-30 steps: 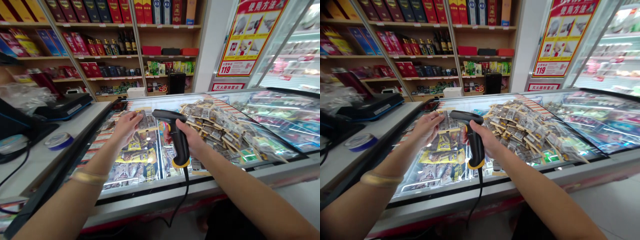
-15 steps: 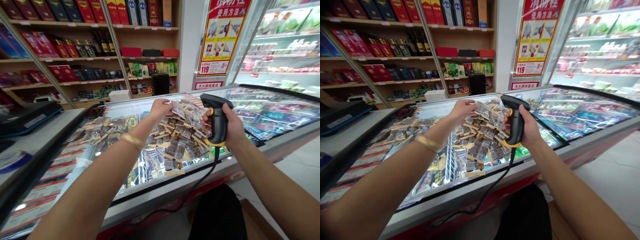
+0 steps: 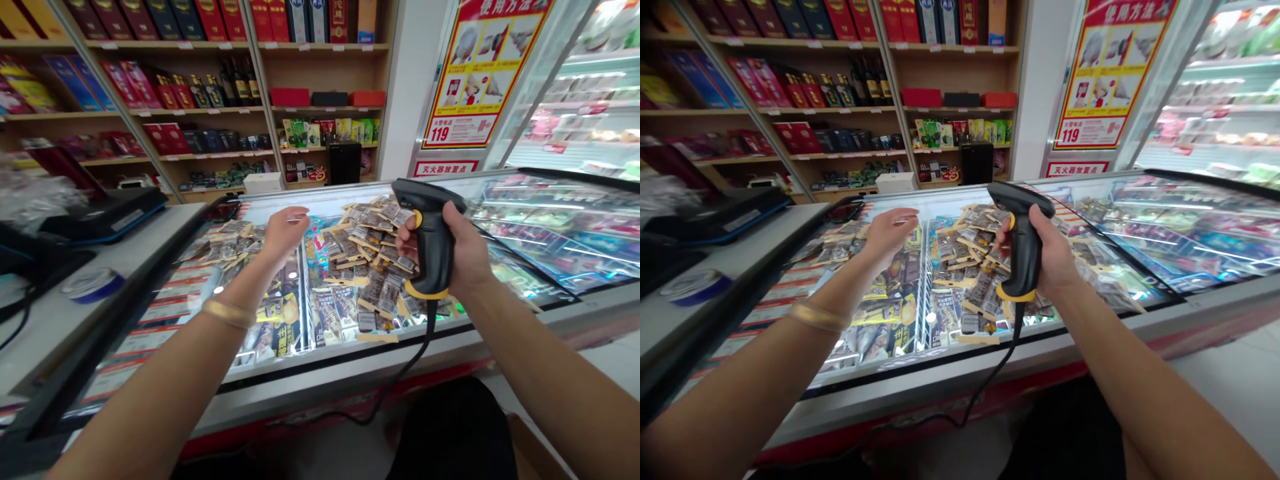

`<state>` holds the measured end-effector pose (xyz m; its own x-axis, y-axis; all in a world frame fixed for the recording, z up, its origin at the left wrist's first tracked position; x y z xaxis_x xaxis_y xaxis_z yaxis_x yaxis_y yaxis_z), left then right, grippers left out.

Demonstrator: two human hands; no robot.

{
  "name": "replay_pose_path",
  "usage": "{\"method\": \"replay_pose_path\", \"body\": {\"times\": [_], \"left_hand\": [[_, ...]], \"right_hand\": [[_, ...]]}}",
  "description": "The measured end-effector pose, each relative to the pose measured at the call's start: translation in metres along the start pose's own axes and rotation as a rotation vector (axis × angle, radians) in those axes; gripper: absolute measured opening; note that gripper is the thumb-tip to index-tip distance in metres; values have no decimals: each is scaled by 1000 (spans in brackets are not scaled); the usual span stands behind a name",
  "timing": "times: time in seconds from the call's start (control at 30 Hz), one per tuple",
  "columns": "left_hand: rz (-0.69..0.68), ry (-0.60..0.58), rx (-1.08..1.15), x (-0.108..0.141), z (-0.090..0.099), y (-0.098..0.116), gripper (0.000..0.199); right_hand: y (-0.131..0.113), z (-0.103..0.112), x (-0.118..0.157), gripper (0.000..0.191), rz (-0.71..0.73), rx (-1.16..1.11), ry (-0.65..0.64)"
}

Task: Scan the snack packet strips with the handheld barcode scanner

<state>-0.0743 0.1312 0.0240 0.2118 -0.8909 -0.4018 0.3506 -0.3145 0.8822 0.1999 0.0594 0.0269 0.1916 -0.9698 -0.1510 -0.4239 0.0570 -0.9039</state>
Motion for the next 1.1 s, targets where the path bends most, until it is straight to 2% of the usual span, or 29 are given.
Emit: {"method": "replay_pose_path", "body": {"times": [0.23,0.3,0.33,0.37,0.43,0.57,0.63,0.87,1.0,1.1], "left_hand": [[36,324,-290,6,150,-65,36],[62,374,-448,9,180,-77,40],[79,374,-543,11,189,-81,42],[99,353,-637,12,193,-85,45],[125,262,-791,12,191,-91,51],[164,5,-915,12,165,-102,55],[167,-60,-929,12,159,-104,54],[45,-24,-812,14,167,-91,47],[71,10,-542,23,162,-83,22],[147,45,-257,31,154,-80,17]], "right_hand": [[68,-105,-23,50,-172,-37,-205],[88,-127,-28,51,-227,-41,-242],[98,-135,-30,52,-252,-42,-258],[107,-142,-31,54,-276,-41,-272],[123,-148,-32,56,-317,-35,-283],[147,-141,-27,56,-392,-12,-288],[154,-138,-23,55,-420,-2,-305],[153,-138,-18,52,-422,14,-320],[153,-138,-16,53,-416,16,-313],[154,-137,-15,54,-418,16,-302]]}}
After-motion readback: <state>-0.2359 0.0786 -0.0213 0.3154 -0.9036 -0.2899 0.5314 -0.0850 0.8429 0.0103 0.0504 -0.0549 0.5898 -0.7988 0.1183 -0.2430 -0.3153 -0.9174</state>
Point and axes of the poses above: each hand's wrist, its own x-axis away from the middle knuckle, its own z-axis out of the back of the hand, y = z × x, the point moved 10 cm from there along -x, towards the middle knuckle, and after that the axes turned 3 degrees about -z, right-handed, at the moved point
